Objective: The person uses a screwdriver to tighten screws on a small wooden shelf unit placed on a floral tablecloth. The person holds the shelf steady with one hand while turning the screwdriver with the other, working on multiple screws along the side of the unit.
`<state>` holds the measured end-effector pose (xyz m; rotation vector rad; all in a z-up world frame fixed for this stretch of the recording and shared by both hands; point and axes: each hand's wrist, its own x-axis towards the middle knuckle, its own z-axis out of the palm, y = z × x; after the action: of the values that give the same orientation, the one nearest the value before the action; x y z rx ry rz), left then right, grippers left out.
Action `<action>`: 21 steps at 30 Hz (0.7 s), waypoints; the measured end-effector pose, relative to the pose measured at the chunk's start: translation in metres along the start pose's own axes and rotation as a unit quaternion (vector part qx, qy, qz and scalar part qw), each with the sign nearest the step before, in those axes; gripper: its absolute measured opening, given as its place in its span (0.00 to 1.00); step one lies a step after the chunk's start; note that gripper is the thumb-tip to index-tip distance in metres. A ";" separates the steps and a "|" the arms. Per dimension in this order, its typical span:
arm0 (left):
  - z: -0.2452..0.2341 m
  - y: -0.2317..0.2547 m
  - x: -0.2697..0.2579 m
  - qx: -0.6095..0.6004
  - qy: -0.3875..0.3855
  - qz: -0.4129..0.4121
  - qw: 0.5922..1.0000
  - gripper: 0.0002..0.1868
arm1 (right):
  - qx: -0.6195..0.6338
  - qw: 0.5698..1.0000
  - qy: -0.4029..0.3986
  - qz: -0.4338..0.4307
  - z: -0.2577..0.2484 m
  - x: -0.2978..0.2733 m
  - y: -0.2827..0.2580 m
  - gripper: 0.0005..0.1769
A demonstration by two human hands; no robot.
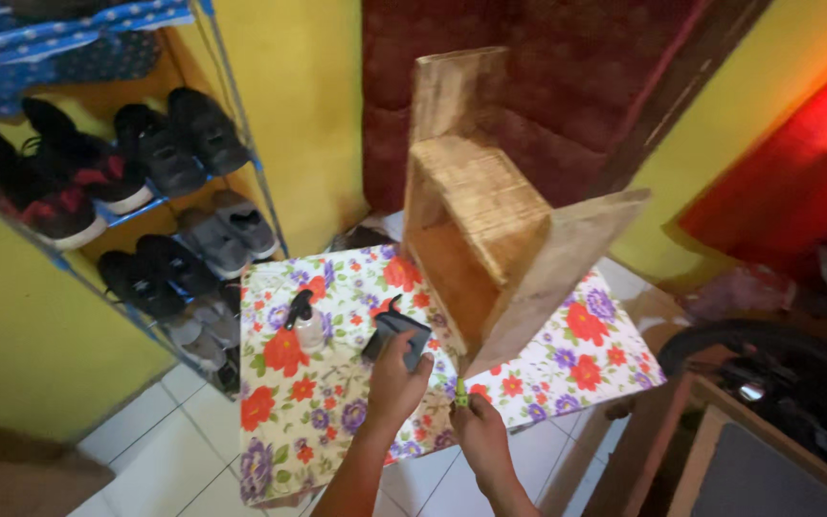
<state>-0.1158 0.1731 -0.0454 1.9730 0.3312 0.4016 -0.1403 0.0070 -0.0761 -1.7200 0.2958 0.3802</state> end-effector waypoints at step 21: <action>0.097 0.021 -0.003 0.037 -0.079 0.062 0.994 0.25 | -0.142 0.984 0.109 0.007 -0.108 0.020 0.037 0.18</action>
<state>-0.0763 0.0842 -0.0646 2.0891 0.1240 0.3124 -0.1275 -0.1061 -0.1007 -2.0455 0.4288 0.2516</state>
